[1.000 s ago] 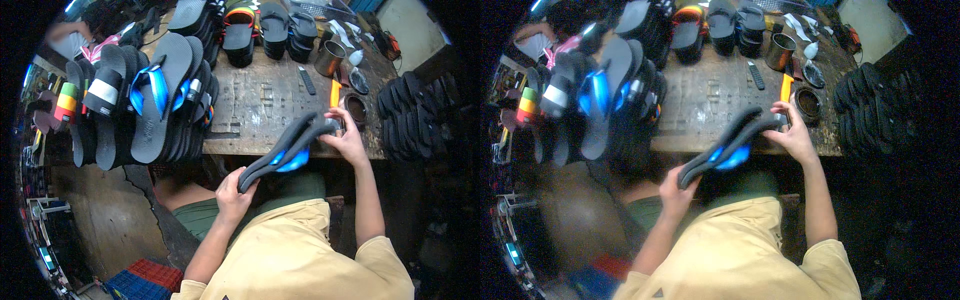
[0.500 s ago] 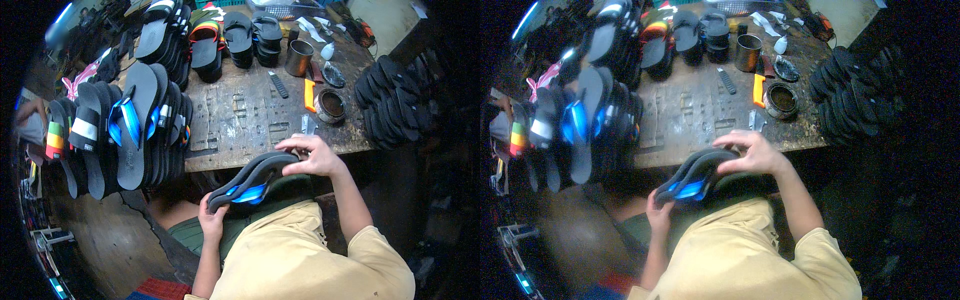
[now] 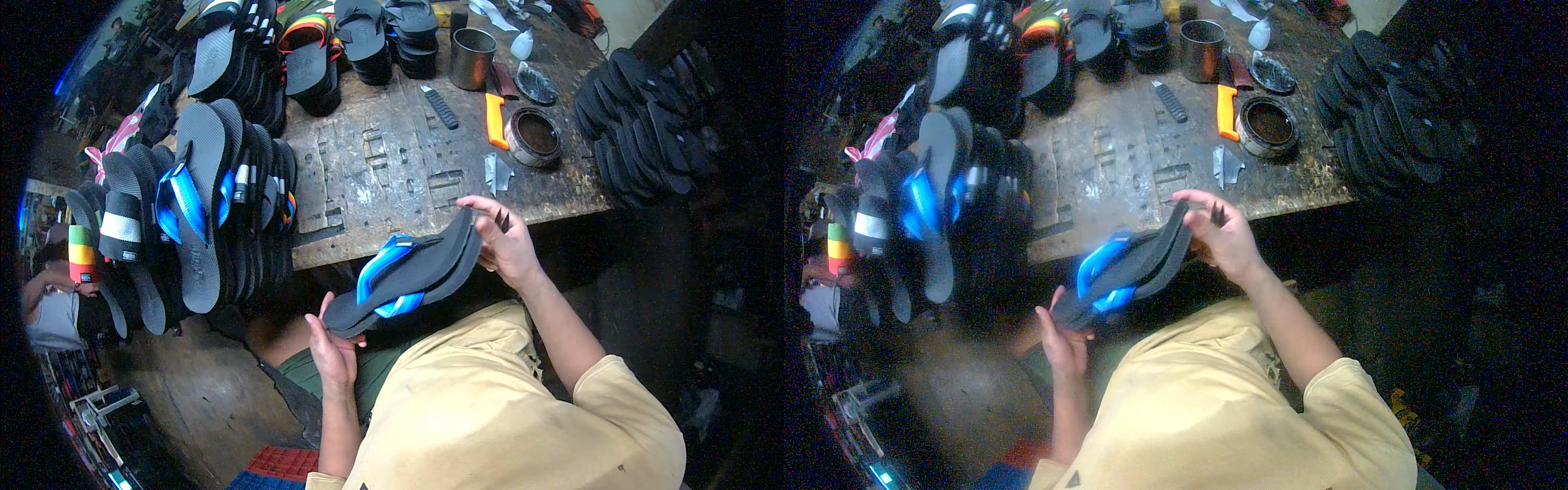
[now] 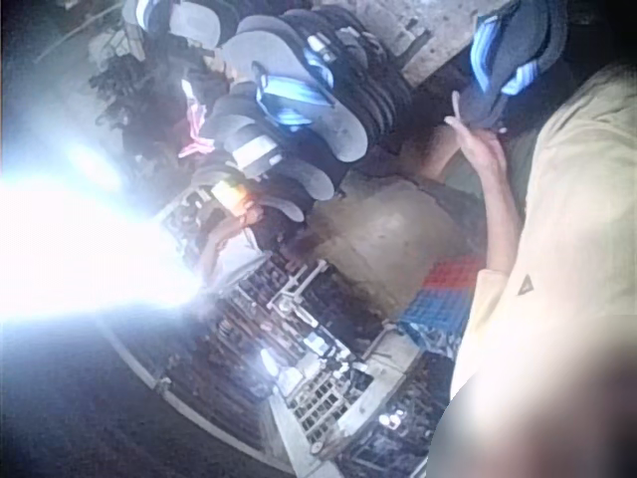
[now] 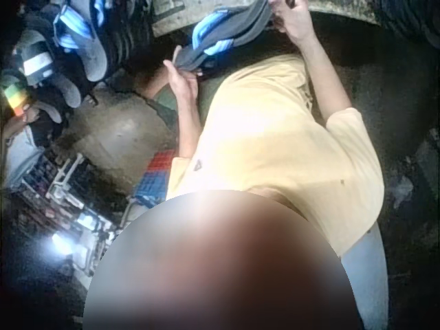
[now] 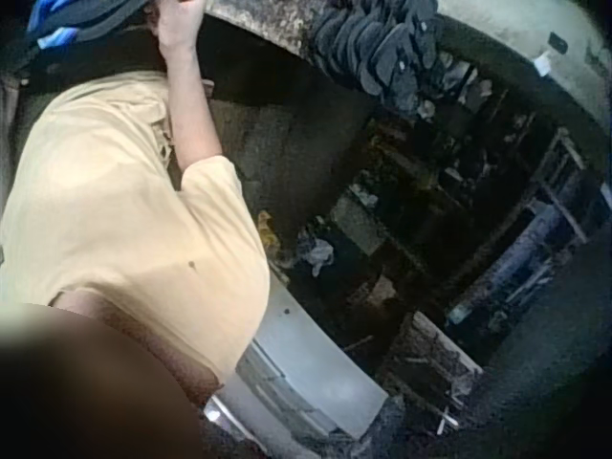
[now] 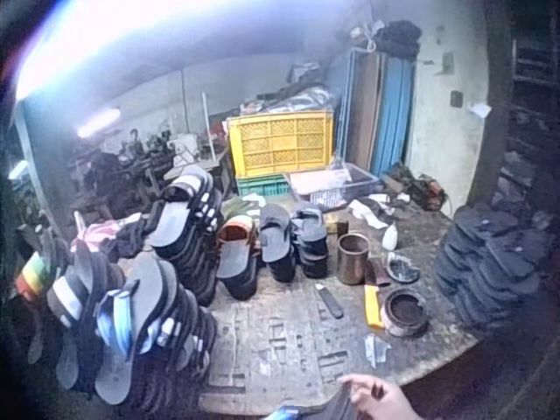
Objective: The person picks up pairs of flip-flops and slides from a table, presses the straps onto the soles, and stacks the finished pairs. They handle multiple styles including black, blue, and white-striped models, repeatedly picking, pressing, and stacking them.
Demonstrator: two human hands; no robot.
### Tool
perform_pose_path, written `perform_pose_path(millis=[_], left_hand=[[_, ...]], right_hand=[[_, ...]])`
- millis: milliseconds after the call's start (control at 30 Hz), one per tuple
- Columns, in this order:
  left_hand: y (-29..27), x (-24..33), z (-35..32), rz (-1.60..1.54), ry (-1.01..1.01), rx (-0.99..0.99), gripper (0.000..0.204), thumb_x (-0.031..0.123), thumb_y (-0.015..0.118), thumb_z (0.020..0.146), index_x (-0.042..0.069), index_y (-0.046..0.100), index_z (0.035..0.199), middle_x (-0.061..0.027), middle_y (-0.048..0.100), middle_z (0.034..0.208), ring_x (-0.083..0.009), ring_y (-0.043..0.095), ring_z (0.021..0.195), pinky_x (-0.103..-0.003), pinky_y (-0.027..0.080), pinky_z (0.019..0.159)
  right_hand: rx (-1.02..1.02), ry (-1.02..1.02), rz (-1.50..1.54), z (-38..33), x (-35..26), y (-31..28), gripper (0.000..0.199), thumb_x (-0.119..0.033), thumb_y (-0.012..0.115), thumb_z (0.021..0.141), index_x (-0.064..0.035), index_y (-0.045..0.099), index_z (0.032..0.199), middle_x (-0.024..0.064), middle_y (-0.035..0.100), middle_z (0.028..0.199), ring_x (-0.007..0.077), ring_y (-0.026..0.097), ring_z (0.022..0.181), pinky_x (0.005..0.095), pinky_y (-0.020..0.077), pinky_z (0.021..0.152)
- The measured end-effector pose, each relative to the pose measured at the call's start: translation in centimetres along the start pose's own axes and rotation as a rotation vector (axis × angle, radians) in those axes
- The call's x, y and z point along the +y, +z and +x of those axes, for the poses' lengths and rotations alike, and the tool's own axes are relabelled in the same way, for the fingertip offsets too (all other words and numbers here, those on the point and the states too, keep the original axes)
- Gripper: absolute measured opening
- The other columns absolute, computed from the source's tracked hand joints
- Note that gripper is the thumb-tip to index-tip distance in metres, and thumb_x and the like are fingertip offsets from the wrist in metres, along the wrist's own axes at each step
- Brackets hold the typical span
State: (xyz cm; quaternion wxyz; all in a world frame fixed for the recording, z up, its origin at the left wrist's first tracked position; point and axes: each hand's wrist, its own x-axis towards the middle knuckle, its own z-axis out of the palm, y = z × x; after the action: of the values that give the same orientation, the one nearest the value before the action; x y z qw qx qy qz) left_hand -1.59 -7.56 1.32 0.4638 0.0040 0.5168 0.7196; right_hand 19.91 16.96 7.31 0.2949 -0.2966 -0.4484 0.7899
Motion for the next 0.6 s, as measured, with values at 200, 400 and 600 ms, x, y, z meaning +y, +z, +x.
perform_pose_path(millis=[200, 400, 600], left_hand=[[2.7, 3.5, -0.8, 0.089, 0.187, -0.046, 0.062, 0.043, 0.034, 0.112, -0.007, 0.04, 0.149, -0.0178, 0.07, 0.113, -0.0204, 0.073, 0.079, -0.029, 0.06, 0.051], [5.5, 6.2, -2.0, 0.317, 0.344, -0.106, 0.064, 0.043, 0.043, 0.11, -0.006, 0.042, 0.15, -0.0158, 0.07, 0.114, -0.0161, 0.071, 0.085, -0.029, 0.061, 0.066], [9.0, 8.4, -4.2, 0.714, 0.591, -0.192, 0.101, 0.001, 0.079, 0.083, -0.008, 0.014, 0.16, -0.0139, 0.07, 0.106, -0.0189, 0.07, 0.096, -0.032, 0.057, 0.09]], right_hand=[[0.146, 0.116, 0.035, 0.1, 0.7, -2.5, 0.058, -0.055, 0.055, 0.102, -0.0079, 0.057, 0.136, -0.0053, 0.058, 0.079, -0.0001, 0.031, 0.043, 0.0169, 0.0268, 0.038], [-0.042, 0.142, 0.011, -0.1, -0.8, -4.6, 0.045, -0.039, 0.055, 0.106, -0.01, 0.052, 0.14, -0.0054, 0.059, 0.078, -0.0009, 0.032, 0.042, 0.0167, 0.0264, 0.035], [0.086, 0.203, -0.179, -0.9, -1.4, -4.9, 0.072, 0.0, 0.065, 0.078, -0.0106, 0.047, 0.147, -0.0024, 0.06, 0.084, 0.0011, 0.038, 0.044, 0.0187, 0.0306, 0.036]])
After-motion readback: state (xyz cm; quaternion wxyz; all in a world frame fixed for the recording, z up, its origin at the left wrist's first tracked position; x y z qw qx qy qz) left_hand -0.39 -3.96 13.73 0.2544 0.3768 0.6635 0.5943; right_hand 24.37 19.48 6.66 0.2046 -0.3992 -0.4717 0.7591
